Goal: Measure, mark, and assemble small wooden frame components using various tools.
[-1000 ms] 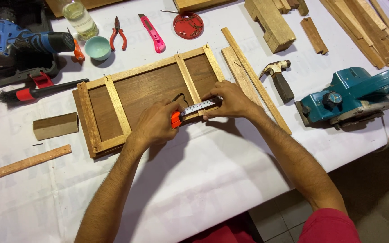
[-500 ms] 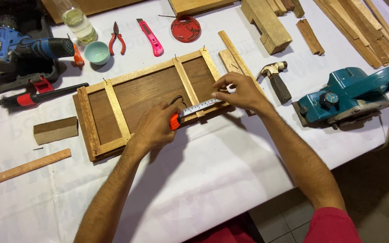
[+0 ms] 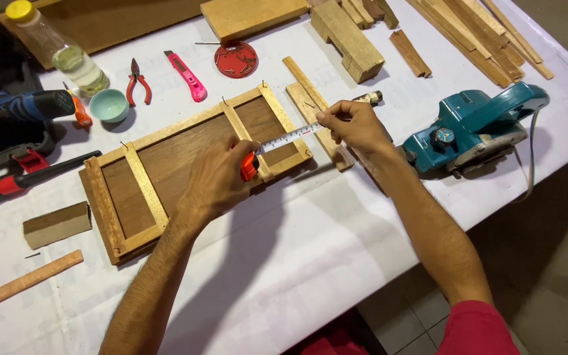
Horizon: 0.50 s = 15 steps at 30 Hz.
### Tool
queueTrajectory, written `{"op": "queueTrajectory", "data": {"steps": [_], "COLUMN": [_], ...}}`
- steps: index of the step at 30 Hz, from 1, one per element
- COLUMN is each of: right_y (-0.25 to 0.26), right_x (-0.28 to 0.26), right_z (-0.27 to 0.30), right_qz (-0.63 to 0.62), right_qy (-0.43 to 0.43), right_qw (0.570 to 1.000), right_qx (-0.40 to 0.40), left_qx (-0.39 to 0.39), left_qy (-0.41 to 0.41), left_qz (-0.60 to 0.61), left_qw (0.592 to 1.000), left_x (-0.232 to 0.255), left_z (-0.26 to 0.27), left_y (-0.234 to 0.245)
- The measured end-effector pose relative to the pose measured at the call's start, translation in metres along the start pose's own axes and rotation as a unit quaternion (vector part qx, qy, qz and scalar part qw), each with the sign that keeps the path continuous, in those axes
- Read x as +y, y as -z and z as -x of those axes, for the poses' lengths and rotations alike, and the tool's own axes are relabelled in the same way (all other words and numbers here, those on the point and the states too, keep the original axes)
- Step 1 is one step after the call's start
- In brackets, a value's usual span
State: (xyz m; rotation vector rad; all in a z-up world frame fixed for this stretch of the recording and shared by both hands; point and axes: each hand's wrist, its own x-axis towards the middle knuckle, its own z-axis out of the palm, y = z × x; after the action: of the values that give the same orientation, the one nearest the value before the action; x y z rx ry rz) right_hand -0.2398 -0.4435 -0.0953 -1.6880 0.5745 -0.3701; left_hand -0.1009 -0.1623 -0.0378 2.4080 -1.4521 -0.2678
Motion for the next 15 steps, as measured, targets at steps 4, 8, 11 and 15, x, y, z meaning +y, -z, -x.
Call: {"op": "queueTrajectory", "data": {"steps": [4,8,11,15], "right_y": [0.012,0.0,-0.023,-0.064], "right_x": [-0.02,-0.052,-0.073,-0.093], "right_z": [-0.006,0.0,0.0,-0.008], "right_qz": [-0.129,-0.18,-0.161,-0.14], "right_qy": [0.025,0.109,0.139,0.162], "right_qw": [0.991,0.974,0.97,0.961], "right_qx": [-0.024,-0.086,-0.12,-0.173], "left_qx": [0.095,0.239,0.289,0.324], "left_qy": [-0.062,-0.143,-0.146,-0.141], "left_qz": [0.01,0.014,0.002,-0.022], "left_qw": [0.993,0.96,0.946,0.935], "left_x": [-0.009,-0.035,-0.05,-0.07], "left_z": [0.007,0.013,0.023,0.039], "left_y": [0.01,0.017,0.029,0.044]}}
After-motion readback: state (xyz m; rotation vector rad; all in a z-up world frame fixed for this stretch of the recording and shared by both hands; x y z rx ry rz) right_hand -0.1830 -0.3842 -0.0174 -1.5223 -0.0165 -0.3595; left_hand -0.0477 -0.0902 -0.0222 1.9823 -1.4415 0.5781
